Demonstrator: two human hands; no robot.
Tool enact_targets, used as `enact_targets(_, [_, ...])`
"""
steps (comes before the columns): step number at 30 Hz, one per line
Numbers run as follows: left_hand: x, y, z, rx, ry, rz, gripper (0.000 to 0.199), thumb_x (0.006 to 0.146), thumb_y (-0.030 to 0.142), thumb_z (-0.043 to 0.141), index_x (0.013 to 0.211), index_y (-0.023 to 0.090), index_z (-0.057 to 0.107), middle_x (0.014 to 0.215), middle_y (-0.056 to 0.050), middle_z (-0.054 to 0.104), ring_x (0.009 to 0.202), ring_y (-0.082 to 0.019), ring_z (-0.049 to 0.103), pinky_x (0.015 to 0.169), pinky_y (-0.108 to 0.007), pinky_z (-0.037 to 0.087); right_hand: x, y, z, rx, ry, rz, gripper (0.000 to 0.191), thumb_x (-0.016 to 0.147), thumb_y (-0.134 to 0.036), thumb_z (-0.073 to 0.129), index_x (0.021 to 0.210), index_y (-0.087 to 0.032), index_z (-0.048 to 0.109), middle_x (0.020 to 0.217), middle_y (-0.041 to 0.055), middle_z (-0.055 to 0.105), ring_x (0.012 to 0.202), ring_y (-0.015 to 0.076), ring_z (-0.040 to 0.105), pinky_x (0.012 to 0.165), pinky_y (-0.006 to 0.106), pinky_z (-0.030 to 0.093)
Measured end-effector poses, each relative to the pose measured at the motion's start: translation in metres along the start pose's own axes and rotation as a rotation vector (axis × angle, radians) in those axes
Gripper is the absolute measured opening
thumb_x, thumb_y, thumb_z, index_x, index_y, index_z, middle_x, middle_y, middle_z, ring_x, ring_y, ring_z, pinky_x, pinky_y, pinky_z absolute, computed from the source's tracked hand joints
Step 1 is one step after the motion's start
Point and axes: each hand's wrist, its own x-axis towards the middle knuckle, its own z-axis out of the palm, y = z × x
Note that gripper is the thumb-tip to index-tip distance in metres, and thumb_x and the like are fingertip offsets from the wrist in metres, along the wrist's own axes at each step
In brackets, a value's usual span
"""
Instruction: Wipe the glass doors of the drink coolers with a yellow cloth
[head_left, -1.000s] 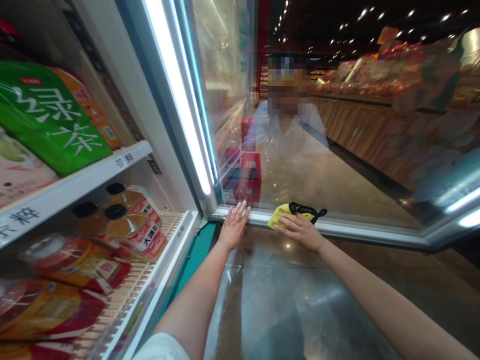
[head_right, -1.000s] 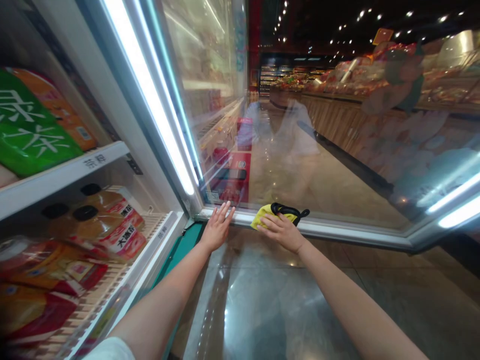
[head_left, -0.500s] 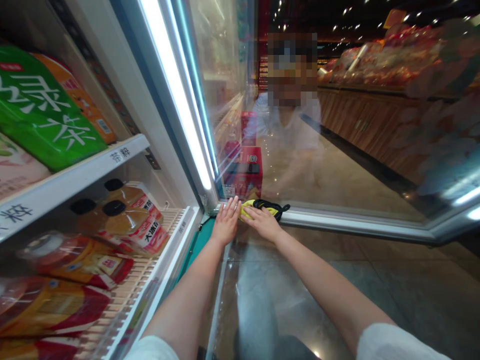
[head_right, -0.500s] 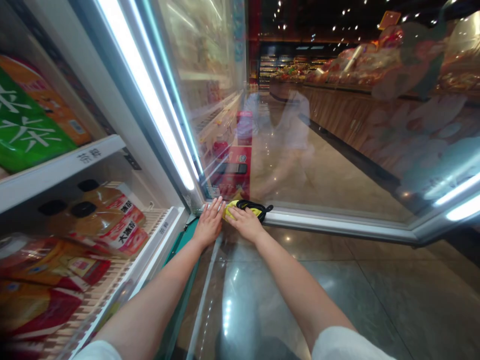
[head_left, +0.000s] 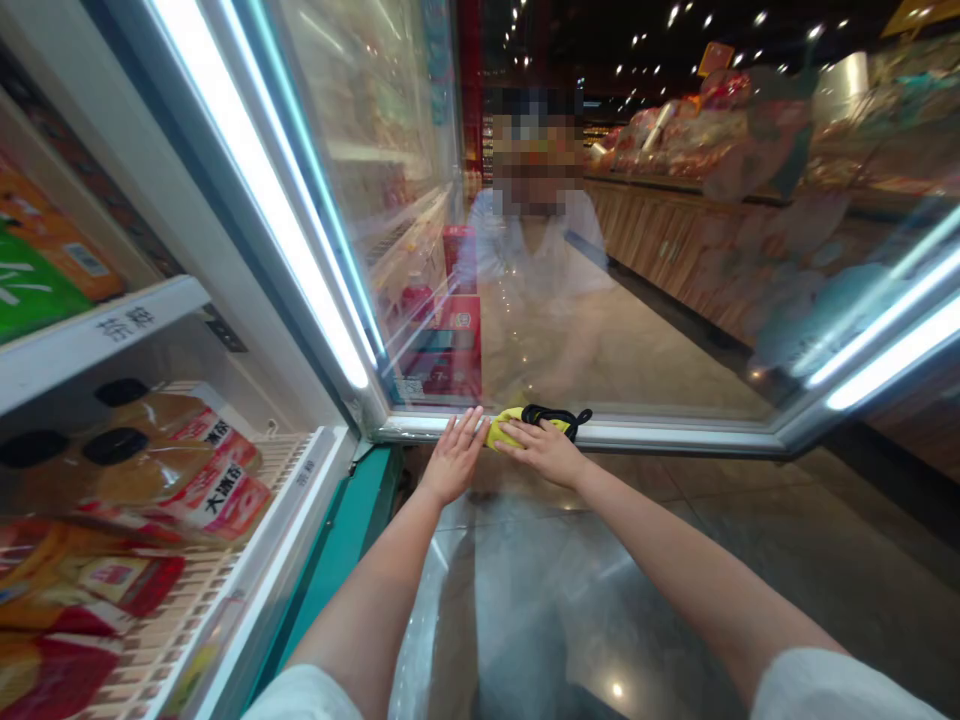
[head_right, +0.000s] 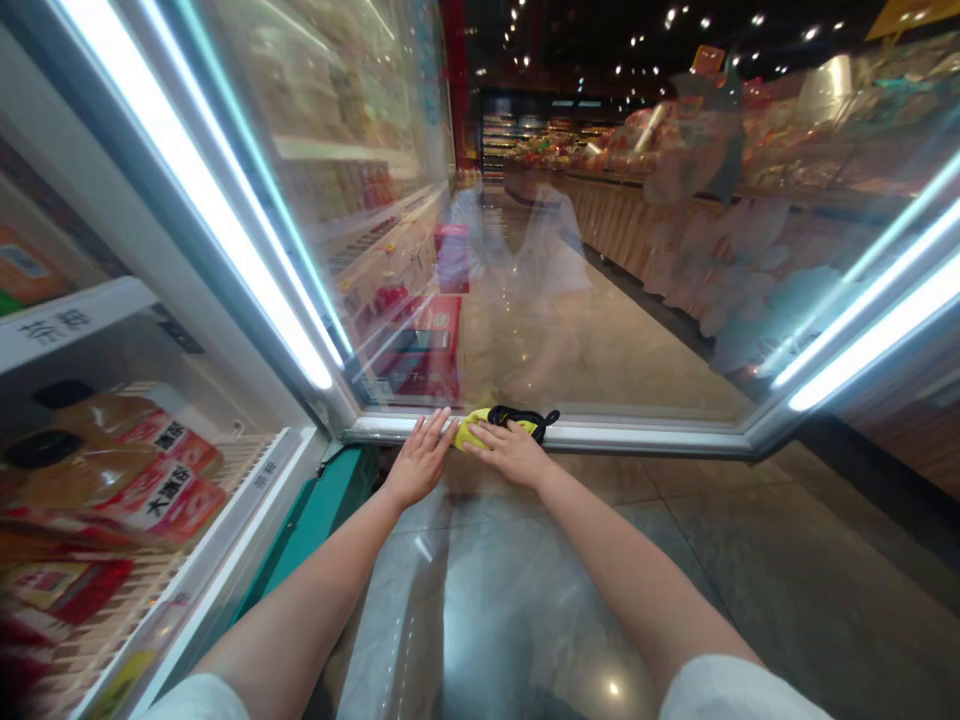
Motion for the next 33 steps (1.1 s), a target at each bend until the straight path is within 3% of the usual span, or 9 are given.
enact_targets(7, [0.036,0.044,0.013,-0.037,-0.061,0.182,0.081,0.085,0.004,0.044,0.163,0.014,0.026,0.169,-0.013,0.030,0.159,-0.025,0.022,0.130,-0.048,0.019,-0.081,0.042,-0.010,-0.048,-0.009,0.047,0.053,0.102,-0.018,0.051,0.151,-0.036,0.048,0.159,0.0071,0.050,0.143,0.0225,0.049,0.097,0.040,0.050])
enact_targets(13, [0.073,0.089,0.029,-0.043,-0.073,0.293,0.074,0.089,0.007,0.042,0.162,0.012,0.030,0.166,-0.012,0.036,0.159,-0.025,0.022,0.131,-0.049,0.013,-0.158,0.073,-0.021,-0.114,-0.049,0.176,0.050,0.100,-0.019,0.057,0.147,-0.036,0.054,0.156,0.0064,0.054,0.139,0.0237,0.052,0.098,0.041,0.050])
enact_targets(20, [0.115,0.147,0.047,-0.077,-0.027,0.416,0.075,0.090,0.011,0.044,0.163,0.013,0.026,0.166,-0.012,0.037,0.158,-0.024,0.023,0.132,-0.049,0.009,-0.218,0.101,-0.039,-0.100,-0.130,0.300,0.046,0.101,-0.021,0.056,0.144,-0.037,0.058,0.156,0.0075,0.053,0.141,0.0255,0.049,0.103,0.046,0.048])
enact_targets(28, [0.157,0.215,0.060,-0.059,-0.046,0.415,0.076,0.091,0.015,0.045,0.164,0.012,0.021,0.168,-0.011,0.032,0.159,-0.023,0.019,0.132,-0.047,0.010,-0.300,0.138,-0.047,-0.138,-0.115,0.435,0.042,0.102,-0.022,0.055,0.141,-0.038,0.061,0.155,0.0043,0.055,0.137,0.0260,0.051,0.105,0.045,0.043])
enact_targets(33, [0.189,0.254,0.071,-0.066,-0.049,0.391,0.077,0.091,0.019,0.047,0.164,0.011,0.022,0.168,-0.012,0.032,0.159,-0.024,0.021,0.132,-0.047,0.008,-0.343,0.151,-0.055,-0.180,-0.136,0.610,0.038,0.102,-0.022,0.053,0.135,-0.037,0.065,0.153,0.0029,0.056,0.133,0.0250,0.053,0.094,0.040,0.043])
